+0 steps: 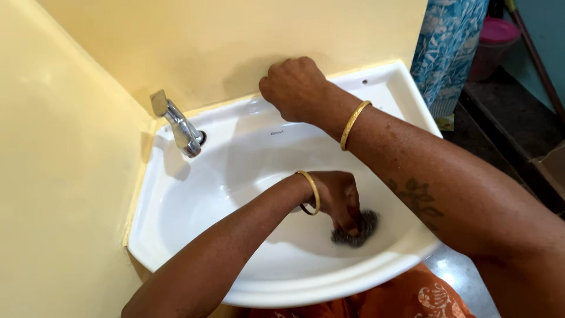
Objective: The person scrubs the interior of a white wall-mounted sink and its metal faucet with a scouring pad.
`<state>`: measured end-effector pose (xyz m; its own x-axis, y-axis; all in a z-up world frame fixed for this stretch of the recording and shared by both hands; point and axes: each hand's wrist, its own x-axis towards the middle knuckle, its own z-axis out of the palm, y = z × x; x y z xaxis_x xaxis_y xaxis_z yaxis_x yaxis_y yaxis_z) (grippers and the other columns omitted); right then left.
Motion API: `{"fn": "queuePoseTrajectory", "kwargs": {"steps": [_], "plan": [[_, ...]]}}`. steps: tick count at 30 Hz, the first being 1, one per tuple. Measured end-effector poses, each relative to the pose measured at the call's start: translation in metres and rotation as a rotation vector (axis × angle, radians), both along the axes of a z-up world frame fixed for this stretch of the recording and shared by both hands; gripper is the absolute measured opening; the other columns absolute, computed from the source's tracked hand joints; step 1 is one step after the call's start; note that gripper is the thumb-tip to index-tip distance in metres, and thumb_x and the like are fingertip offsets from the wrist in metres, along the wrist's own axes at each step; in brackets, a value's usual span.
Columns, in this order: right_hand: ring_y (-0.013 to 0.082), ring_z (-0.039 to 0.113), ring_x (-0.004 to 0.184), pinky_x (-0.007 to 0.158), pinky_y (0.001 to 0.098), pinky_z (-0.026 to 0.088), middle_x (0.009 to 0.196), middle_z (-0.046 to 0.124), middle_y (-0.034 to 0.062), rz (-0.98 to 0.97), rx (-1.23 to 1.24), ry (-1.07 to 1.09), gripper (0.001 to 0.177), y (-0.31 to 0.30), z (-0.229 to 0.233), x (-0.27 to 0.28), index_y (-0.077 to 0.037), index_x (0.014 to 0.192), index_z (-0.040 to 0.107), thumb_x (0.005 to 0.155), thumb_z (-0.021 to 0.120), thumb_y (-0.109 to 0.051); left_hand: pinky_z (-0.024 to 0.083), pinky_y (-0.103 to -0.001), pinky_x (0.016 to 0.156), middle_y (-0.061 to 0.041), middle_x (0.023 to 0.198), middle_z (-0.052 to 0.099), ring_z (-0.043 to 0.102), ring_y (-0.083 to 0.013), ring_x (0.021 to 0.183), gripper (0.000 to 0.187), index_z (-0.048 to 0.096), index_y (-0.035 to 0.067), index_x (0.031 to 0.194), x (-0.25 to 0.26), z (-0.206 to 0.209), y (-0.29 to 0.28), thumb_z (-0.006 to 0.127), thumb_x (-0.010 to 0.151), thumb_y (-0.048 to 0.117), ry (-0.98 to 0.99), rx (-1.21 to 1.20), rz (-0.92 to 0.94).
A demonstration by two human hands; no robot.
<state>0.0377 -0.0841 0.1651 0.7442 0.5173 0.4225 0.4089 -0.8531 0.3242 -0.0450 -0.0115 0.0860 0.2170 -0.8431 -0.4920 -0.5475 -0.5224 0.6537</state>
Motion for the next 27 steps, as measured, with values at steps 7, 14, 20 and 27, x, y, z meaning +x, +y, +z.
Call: {"fn": "queuePoseTrajectory", "kwargs": {"steps": [7, 14, 20, 27], "plan": [[0.03, 0.071, 0.072, 0.054, 0.0419, 0.053, 0.075, 0.069, 0.0117, 0.001, -0.015, -0.002, 0.009, 0.002, -0.004, 0.0, -0.008, 0.075, 0.069, 0.069, 0.073, -0.003, 0.058, -0.039, 0.067, -0.015, 0.092, 0.073, 0.071, -0.0314, 0.089, 0.008, 0.076, 0.005, 0.08, 0.006, -0.046, 0.003, 0.075, 0.076, 0.011, -1.155, -0.258, 0.036], [0.0308, 0.071, 0.069, 0.051, 0.0418, 0.052, 0.074, 0.068, 0.0127, 0.014, -0.017, -0.035, 0.011, -0.001, -0.006, 0.002, -0.008, 0.073, 0.068, 0.066, 0.073, -0.002, 0.063, -0.056, 0.069, -0.012, 0.126, 0.062, 0.061, -0.0391, 0.117, 0.046, 0.068, 0.01, 0.118, 0.019, -0.052, -0.003, 0.08, 0.073, 0.012, -1.033, 0.384, 0.365], [0.0294, 0.071, 0.069, 0.052, 0.0408, 0.052, 0.073, 0.068, 0.0118, -0.009, -0.042, -0.002, 0.01, 0.001, -0.005, 0.003, -0.008, 0.073, 0.069, 0.068, 0.074, -0.003, 0.052, -0.039, 0.098, -0.016, 0.116, 0.07, 0.065, -0.0342, 0.113, 0.034, 0.071, 0.006, 0.113, 0.035, -0.073, 0.006, 0.073, 0.08, 0.009, -1.088, 0.117, 0.197], [0.0292, 0.071, 0.071, 0.054, 0.041, 0.053, 0.074, 0.069, 0.0125, 0.024, -0.03, -0.056, 0.009, 0.001, -0.008, 0.004, -0.008, 0.074, 0.069, 0.068, 0.075, -0.005, 0.058, -0.038, 0.087, -0.014, 0.115, 0.066, 0.064, -0.0313, 0.109, 0.018, 0.075, 0.0, 0.091, -0.004, -0.06, -0.002, 0.065, 0.077, -0.004, -1.114, -0.358, 0.043]]}}
